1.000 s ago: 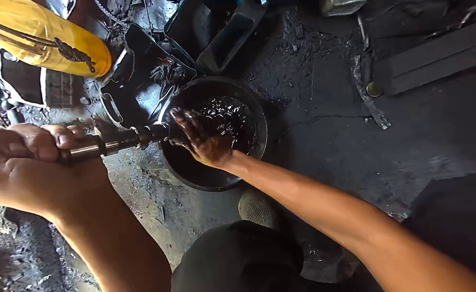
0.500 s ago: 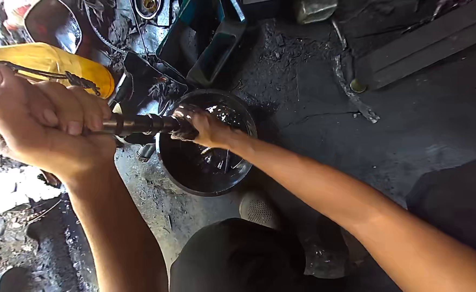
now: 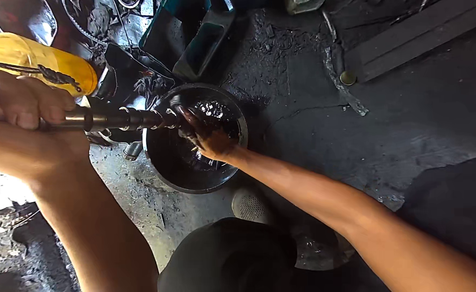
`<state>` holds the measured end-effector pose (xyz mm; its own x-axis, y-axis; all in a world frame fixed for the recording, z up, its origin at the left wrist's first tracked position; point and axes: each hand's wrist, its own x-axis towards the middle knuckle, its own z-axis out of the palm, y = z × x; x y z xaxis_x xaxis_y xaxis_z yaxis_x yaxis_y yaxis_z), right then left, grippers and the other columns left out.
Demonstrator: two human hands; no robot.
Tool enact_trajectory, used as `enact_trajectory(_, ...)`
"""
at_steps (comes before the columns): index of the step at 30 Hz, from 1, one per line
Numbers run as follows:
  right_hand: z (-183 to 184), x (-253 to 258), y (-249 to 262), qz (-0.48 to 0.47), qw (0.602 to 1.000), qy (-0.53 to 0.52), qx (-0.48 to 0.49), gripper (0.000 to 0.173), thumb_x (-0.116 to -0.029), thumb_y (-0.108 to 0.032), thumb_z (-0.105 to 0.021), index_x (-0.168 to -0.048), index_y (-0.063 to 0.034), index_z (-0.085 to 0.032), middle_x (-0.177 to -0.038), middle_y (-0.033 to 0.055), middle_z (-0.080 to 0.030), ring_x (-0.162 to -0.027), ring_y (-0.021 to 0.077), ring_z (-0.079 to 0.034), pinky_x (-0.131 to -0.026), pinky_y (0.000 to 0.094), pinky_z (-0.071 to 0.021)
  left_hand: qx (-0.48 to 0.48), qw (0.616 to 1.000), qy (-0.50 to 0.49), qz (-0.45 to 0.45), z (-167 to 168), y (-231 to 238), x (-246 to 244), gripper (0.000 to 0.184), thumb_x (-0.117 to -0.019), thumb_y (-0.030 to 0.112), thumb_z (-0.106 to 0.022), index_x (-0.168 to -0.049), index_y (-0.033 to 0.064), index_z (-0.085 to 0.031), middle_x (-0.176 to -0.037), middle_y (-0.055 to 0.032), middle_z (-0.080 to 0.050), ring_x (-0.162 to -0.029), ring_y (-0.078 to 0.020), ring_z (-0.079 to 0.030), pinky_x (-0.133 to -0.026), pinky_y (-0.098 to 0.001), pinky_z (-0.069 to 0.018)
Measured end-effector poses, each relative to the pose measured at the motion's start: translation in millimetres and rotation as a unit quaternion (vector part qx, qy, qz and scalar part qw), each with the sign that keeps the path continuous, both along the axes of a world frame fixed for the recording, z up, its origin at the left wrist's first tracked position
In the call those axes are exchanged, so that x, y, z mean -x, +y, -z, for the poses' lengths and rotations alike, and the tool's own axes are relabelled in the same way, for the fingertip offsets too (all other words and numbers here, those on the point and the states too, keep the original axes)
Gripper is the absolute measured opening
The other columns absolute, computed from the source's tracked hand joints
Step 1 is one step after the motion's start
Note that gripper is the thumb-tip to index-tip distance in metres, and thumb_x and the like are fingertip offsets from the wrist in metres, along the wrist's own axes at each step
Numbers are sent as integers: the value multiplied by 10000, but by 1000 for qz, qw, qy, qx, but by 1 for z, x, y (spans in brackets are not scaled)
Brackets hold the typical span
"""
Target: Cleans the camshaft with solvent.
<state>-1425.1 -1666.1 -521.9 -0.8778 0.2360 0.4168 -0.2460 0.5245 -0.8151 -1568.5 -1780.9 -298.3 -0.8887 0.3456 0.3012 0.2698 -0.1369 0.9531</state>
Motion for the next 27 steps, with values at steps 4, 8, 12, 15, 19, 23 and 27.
enact_trajectory(4,-17,36,3,-14,992,-69,104,592,-814,-223,-830,-1341,-31,-641,-1301,179,-673,-1229,337,-640,-1024,519,-529,3,996,7,89,-1,6,1,378,-998,103,-287,-664,167,-452,-534,43,-459,-515,-106,-517,-589,-266,-497)
enact_trajectory(8,-23,63,44,-256,936,-151,191,377,-762,-167,-843,-1077,-7,-711,-978,144,-726,-927,251,-691,-839,506,-553,-35,978,0,208,1,1,7,295,-923,259,-579,-658,162,-494,-555,49,-484,-541,-106,-538,-593,-274,-495)
enact_trajectory(12,-30,65,52,-305,918,-138,214,361,-798,-67,-827,-1116,39,-694,-1037,169,-719,-984,230,-681,-923,431,-539,-25,985,6,169,1,1,7,281,-943,232,-546,-674,162,-504,-556,55,-486,-523,-96,-530,-576,-258,-494)
enact_trajectory(15,-28,46,24,-145,970,-122,149,531,-798,-98,-831,-1278,35,-645,-1219,210,-691,-1185,332,-644,-1058,488,-490,-9,992,25,124,-1,-1,-2,306,-966,184,-476,-660,173,-475,-542,54,-465,-506,-94,-515,-570,-256,-498)
enact_trajectory(19,-7,16,-7,11,998,-54,8,589,-859,-167,-793,-1374,28,-586,-1364,230,-610,-1302,382,-571,-1121,469,-448,36,996,63,47,3,-11,-17,357,-989,121,-280,-673,191,-432,-556,56,-445,-525,-99,-504,-597,-253,-500)
enact_trajectory(23,18,-10,3,-16,995,-97,35,688,-901,-49,-715,-1527,-2,-434,-1520,195,-502,-1412,332,-487,-1153,443,-427,38,998,47,-31,6,-27,-19,426,-1036,135,-182,-692,180,-430,-562,46,-432,-531,-116,-499,-614,-271,-508)
enact_trajectory(27,30,-23,4,-18,993,-112,33,687,-951,-224,-703,-1532,9,-422,-1529,205,-495,-1431,333,-468,-1178,452,-399,47,998,30,-32,11,-47,-13,402,-1009,114,-199,-685,175,-429,-560,45,-438,-567,-120,-524,-673,-291,-523)
